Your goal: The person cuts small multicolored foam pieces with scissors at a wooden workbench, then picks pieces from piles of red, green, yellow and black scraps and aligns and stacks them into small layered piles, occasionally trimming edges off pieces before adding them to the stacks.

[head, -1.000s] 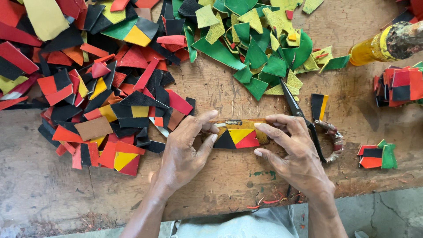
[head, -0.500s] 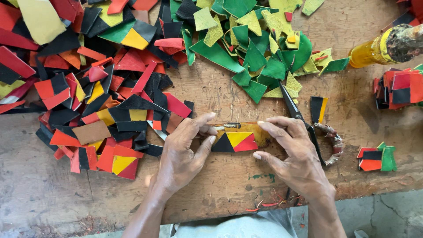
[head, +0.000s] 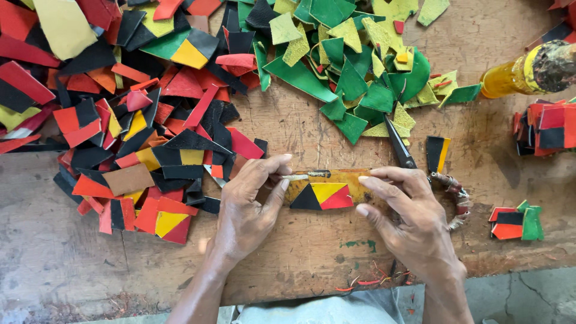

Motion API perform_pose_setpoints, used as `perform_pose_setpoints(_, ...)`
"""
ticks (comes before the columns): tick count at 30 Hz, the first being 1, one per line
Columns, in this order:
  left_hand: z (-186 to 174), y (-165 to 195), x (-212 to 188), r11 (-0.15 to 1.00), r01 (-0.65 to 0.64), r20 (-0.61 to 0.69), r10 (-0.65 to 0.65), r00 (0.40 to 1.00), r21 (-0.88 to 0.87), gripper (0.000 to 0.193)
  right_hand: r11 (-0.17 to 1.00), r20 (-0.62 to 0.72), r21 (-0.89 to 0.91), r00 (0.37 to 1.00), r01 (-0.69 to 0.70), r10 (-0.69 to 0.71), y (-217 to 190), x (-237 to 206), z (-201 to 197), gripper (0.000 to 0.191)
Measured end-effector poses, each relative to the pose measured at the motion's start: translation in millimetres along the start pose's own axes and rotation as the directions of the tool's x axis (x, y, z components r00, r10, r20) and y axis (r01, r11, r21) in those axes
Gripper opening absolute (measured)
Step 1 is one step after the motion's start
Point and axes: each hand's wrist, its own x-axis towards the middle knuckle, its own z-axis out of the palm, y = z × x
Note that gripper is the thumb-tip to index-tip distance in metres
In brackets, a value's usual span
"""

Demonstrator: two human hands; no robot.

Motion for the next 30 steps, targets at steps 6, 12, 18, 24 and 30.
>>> perform_pose_setpoints(6,1,1,2,1.0,0.003,-0.005,-0.003,1.0,0.003,0.041,0.999,-0.093,0.003,0.995,-0.038,0.038,0,5,4,0.028)
perform_pose_setpoints(12,2,4,0,1.0,0.009,-0.018,-0.008,1.0,0.018,0.042,0.992,-0.166,-0.121,0.986,-0.024,0.003,16,22,0,0.031)
perform_pose_setpoints(18,-3,5,-2,0.975,-0.093,-0.088,0.112,0.99,0.204,0.042,0.97,-0.21,-0.235,0.978,-0.056,0.005,14,26,-1,0.036)
perform_pose_setpoints(24,-4,3,-7,0.975,-0.035,-0.138,0.066,0.988,0.219,0.04,0.973,-0.237,-0.212,0.971,-0.089,0.037,4,40,-10,0.029)
perform_pose_setpoints(30,-3,0,-7,0.934,-0.071,-0.163,0.135,0.977,0.35,0.04,0.984,-0.185,-0.175,0.982,0.009,-0.042,-13,62,-1,0.026)
